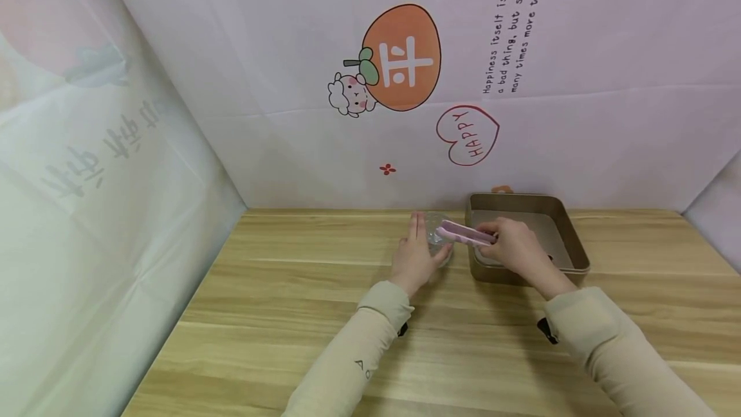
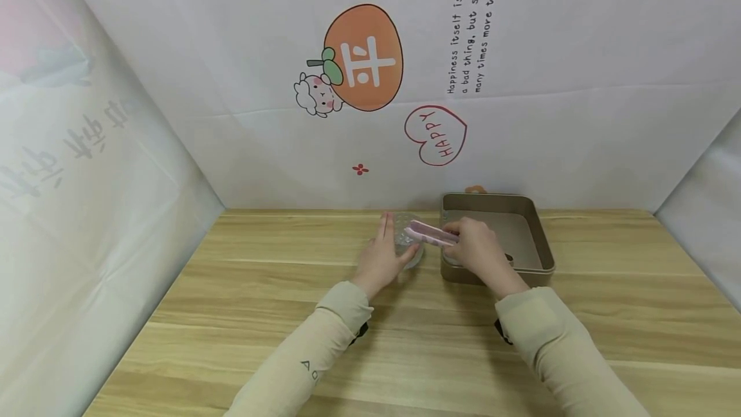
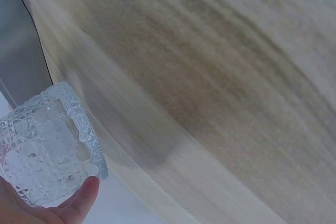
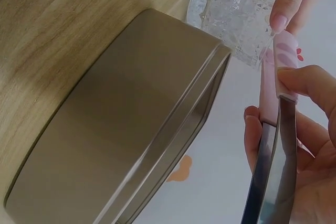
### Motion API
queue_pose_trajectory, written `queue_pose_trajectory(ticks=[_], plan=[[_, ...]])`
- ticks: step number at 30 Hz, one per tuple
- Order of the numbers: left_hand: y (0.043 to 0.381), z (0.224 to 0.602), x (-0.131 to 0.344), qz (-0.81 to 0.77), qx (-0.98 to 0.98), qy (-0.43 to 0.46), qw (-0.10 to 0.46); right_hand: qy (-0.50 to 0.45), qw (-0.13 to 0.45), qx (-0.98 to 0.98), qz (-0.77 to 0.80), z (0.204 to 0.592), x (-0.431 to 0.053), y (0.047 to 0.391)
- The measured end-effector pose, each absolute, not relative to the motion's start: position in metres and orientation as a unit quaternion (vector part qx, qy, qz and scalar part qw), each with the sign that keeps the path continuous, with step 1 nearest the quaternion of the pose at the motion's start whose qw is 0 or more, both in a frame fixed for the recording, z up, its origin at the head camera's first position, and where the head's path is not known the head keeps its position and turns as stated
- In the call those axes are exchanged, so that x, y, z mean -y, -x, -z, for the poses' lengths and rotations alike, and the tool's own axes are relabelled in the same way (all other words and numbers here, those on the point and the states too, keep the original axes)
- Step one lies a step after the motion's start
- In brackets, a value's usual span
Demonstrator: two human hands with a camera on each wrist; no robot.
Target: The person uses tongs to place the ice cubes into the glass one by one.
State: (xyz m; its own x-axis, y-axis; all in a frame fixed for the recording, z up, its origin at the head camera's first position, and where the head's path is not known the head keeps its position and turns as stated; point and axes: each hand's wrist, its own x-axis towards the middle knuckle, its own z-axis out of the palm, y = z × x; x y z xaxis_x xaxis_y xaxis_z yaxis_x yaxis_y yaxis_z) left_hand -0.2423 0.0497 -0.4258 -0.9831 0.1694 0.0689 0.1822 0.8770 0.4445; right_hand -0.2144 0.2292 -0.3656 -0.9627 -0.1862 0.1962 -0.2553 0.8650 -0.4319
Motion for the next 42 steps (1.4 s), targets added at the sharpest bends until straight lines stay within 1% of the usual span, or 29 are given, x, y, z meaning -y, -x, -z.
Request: queue_pose_trajectory(ticks=[4,10,17,21,31,42], plan=[[0.243,0.427,-0.050,0.232,0.968,0.092,0.015,-0.114,0.076,0.961,-0.239,0.365,-0.230,0.215],[0.244,0.427,-0.050,0.227,0.969,0.095,0.017,-0.104,0.095,0.960,-0.242,0.360,-0.237,0.218],[0.243,0.426,-0.049,0.228,0.969,0.093,0.017,-0.066,0.134,0.958,-0.246,0.358,-0.253,0.222],[0.242,0.425,-0.049,0.223,0.970,0.093,0.016,-0.039,0.140,0.959,-0.241,0.365,-0.265,0.223],[0.242,0.426,-0.050,0.219,0.971,0.092,0.013,0.012,0.066,0.969,-0.238,0.385,-0.285,0.229],[0.241,0.426,-0.050,0.221,0.971,0.090,0.012,0.007,0.036,0.976,-0.214,0.400,-0.283,0.238]])
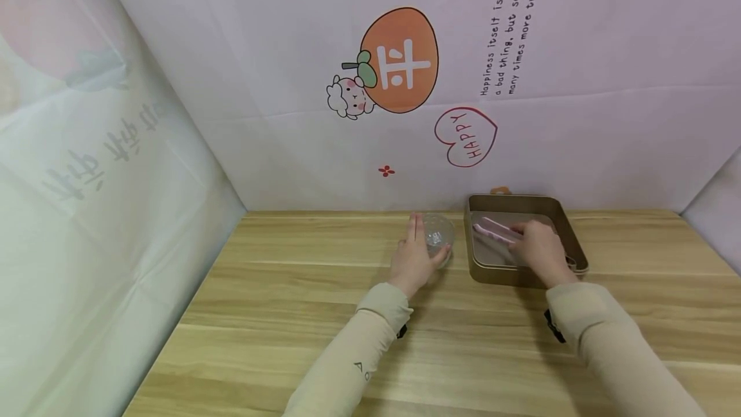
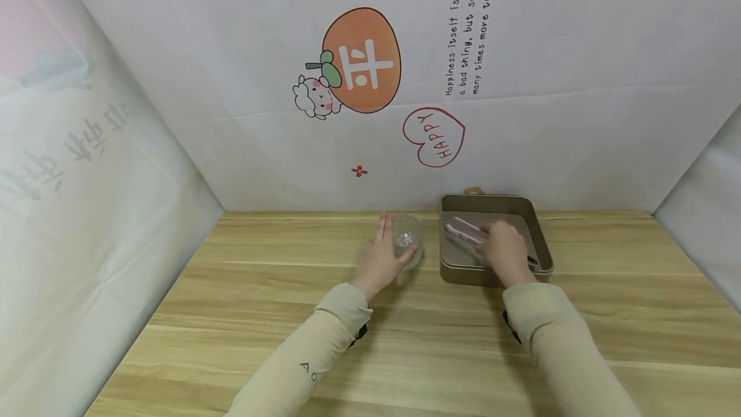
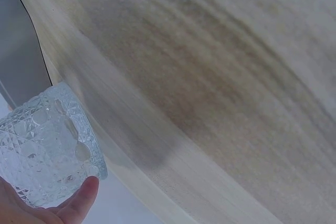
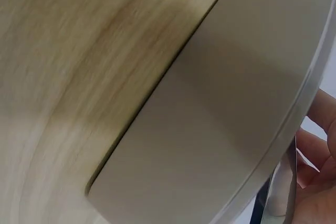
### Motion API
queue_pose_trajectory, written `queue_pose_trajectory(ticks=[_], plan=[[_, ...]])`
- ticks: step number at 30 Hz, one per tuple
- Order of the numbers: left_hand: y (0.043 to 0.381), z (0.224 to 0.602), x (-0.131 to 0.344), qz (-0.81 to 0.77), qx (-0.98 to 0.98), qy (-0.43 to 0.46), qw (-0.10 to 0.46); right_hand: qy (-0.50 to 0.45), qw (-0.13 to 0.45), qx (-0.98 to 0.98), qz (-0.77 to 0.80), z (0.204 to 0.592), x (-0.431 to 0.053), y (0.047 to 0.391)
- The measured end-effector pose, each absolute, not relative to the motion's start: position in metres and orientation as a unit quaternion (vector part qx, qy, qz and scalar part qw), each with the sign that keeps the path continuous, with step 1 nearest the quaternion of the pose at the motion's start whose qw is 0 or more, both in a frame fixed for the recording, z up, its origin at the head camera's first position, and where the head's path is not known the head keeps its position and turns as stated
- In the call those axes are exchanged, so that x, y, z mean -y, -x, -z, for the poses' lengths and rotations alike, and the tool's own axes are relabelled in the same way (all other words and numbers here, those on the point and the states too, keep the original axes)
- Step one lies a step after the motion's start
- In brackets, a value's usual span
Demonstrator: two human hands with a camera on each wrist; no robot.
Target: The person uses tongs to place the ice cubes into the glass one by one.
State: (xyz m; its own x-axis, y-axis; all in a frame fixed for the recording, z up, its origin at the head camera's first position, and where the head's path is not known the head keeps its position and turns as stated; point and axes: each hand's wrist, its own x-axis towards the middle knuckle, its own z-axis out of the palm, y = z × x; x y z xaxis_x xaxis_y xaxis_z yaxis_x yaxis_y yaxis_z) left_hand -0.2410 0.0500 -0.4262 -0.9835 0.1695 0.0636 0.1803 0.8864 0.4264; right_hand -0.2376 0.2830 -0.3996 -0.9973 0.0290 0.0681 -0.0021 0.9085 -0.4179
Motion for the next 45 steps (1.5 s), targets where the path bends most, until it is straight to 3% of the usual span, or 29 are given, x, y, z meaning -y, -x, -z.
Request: queue_pose_trajectory(ticks=[27,45], plan=[[0.240,0.424,-0.050,0.220,0.971,0.091,0.008,0.042,0.005,0.978,-0.204,0.406,-0.261,0.253],[0.242,0.427,-0.049,0.213,0.972,0.095,0.016,0.039,0.042,0.977,-0.204,0.412,-0.254,0.259]])
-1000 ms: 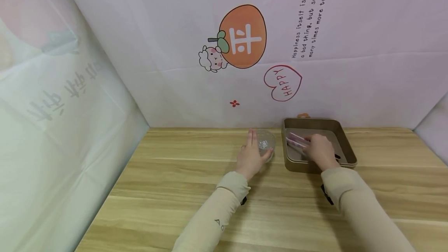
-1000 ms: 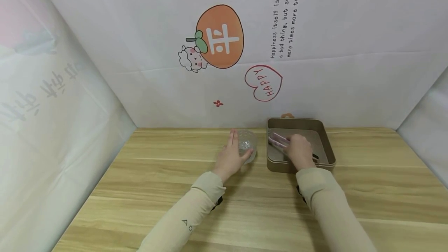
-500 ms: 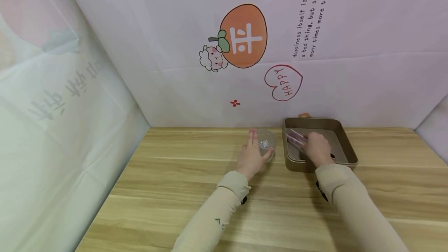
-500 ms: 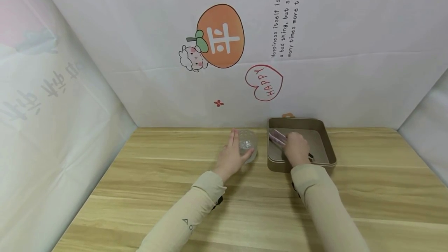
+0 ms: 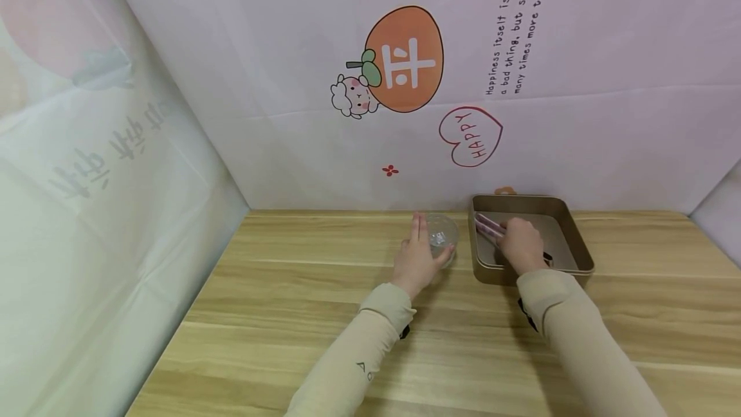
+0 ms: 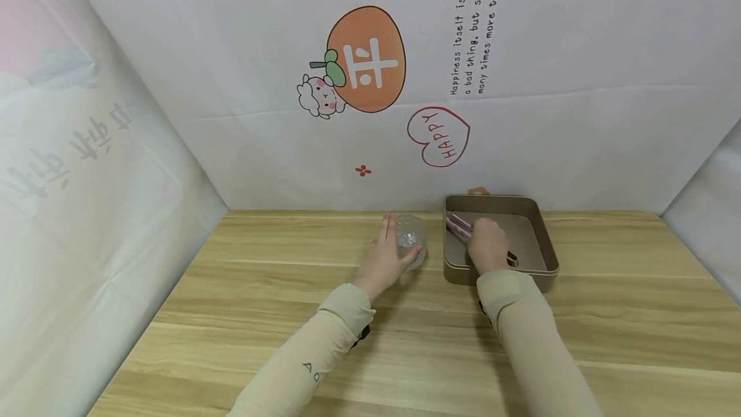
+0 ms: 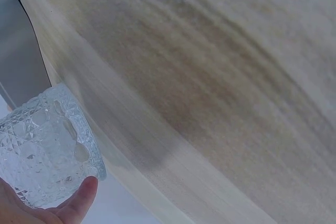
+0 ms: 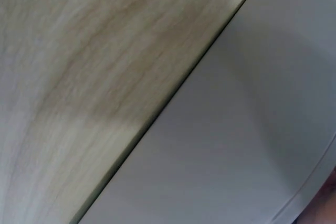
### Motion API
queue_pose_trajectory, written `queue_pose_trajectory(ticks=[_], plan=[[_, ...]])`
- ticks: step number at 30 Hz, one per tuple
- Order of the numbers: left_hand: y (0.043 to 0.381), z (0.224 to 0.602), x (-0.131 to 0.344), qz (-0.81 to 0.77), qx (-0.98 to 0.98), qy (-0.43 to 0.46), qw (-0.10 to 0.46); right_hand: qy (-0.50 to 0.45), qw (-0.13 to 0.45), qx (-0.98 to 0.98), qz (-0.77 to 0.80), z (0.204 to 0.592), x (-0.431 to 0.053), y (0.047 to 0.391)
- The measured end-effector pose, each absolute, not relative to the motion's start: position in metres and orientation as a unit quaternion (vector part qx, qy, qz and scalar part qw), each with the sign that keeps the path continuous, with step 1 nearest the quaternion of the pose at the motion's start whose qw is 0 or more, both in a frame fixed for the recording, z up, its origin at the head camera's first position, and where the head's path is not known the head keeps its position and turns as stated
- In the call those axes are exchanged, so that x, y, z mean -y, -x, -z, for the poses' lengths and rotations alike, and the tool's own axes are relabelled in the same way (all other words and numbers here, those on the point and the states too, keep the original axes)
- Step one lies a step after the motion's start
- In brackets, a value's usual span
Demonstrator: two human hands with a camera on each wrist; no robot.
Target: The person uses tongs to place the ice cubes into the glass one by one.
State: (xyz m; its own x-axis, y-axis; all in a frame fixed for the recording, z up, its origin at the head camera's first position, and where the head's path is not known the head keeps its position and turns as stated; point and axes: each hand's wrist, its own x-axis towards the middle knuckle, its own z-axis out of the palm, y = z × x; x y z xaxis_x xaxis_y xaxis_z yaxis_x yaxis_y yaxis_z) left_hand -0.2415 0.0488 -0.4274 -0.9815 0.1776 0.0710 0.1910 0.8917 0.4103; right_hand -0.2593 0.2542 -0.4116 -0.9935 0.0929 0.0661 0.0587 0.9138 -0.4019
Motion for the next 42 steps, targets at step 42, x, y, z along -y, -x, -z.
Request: queue_pose_trajectory(ticks=[42], plan=[[0.238,0.424,-0.050,0.208,0.974,0.089,0.014,0.046,0.067,0.968,-0.237,0.400,-0.290,0.247]])
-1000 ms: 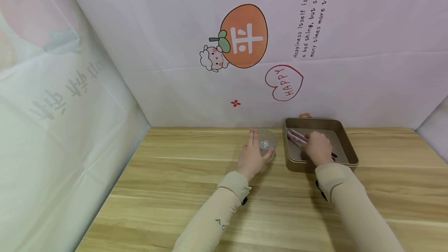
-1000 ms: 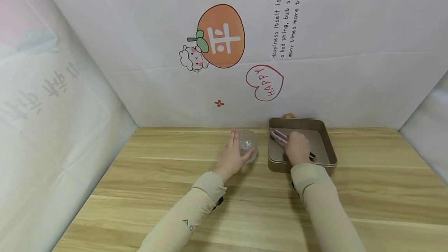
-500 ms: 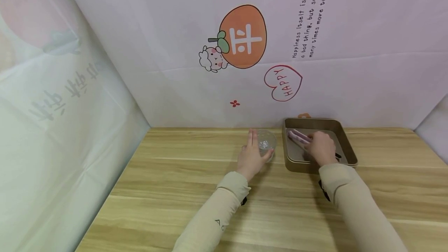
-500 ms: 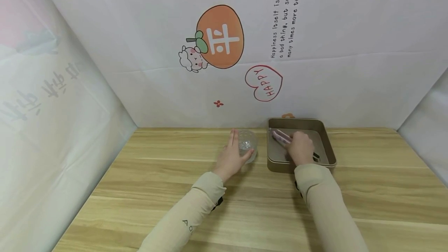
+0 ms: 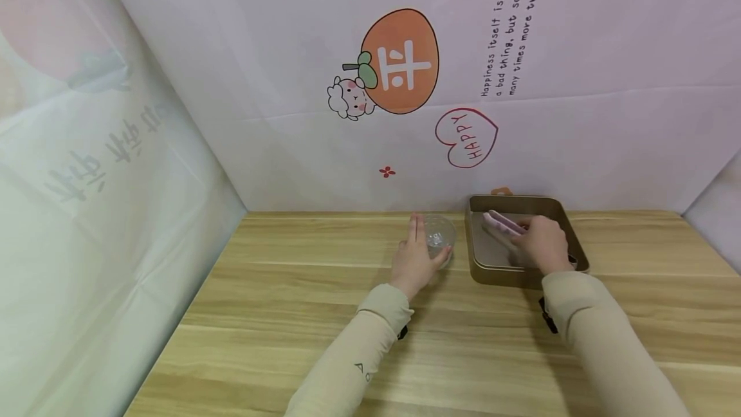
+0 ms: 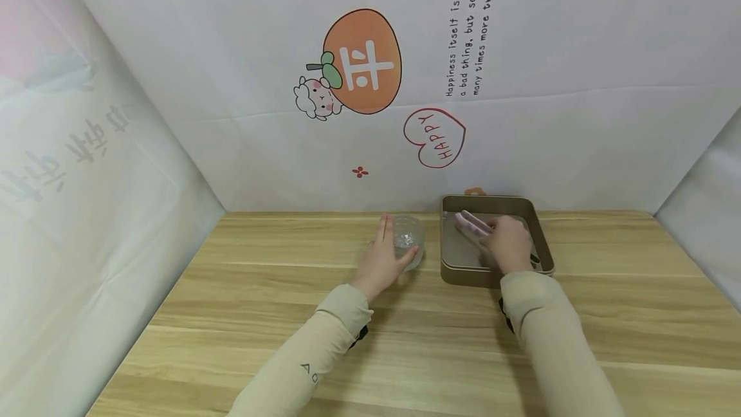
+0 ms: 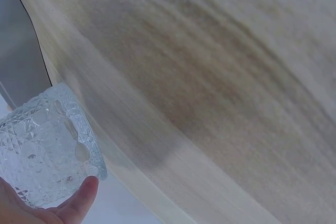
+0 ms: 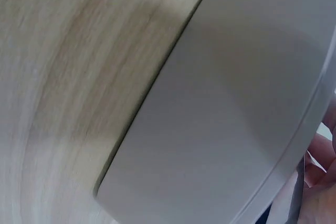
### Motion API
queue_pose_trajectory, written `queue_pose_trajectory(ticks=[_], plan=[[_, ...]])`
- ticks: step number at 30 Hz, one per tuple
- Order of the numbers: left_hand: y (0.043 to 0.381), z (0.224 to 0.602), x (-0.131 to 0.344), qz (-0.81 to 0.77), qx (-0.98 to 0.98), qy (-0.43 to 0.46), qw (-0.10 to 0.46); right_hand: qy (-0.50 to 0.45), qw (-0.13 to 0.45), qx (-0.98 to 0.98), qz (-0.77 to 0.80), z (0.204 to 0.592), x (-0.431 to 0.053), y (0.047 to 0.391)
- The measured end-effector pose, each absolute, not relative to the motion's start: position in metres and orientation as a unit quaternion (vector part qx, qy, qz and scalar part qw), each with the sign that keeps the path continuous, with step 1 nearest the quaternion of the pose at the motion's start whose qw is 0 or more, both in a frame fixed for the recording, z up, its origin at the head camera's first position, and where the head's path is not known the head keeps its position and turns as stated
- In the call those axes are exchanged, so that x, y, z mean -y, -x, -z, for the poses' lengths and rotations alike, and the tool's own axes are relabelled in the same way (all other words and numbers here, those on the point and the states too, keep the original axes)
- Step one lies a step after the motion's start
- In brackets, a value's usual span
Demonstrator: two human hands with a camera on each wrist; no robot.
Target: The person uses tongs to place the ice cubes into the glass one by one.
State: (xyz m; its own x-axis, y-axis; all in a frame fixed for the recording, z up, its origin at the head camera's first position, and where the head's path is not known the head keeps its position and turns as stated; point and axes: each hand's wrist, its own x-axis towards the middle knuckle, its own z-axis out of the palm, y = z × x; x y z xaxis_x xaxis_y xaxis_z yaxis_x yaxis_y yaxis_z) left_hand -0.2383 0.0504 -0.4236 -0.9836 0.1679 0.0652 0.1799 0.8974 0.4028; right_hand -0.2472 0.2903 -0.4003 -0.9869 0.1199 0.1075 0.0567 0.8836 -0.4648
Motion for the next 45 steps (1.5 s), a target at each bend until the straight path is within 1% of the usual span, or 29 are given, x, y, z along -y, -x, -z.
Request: queue_pose_trajectory(ticks=[16,24,30,35,41,45], plan=[[0.239,0.425,-0.050,0.206,0.974,0.092,0.013,0.024,0.073,0.962,-0.260,0.387,-0.301,0.238],[0.240,0.426,-0.051,0.210,0.973,0.091,0.017,-0.005,0.108,0.960,-0.257,0.375,-0.298,0.234],[0.239,0.425,-0.051,0.212,0.973,0.091,0.019,-0.017,0.126,0.963,-0.237,0.363,-0.286,0.229],[0.239,0.425,-0.051,0.213,0.973,0.089,0.017,-0.034,0.141,0.957,-0.251,0.356,-0.273,0.228],[0.239,0.425,-0.051,0.211,0.973,0.089,0.013,-0.058,0.131,0.955,-0.259,0.350,-0.255,0.225],[0.240,0.426,-0.050,0.210,0.974,0.088,0.010,-0.081,0.113,0.956,-0.257,0.350,-0.246,0.224]])
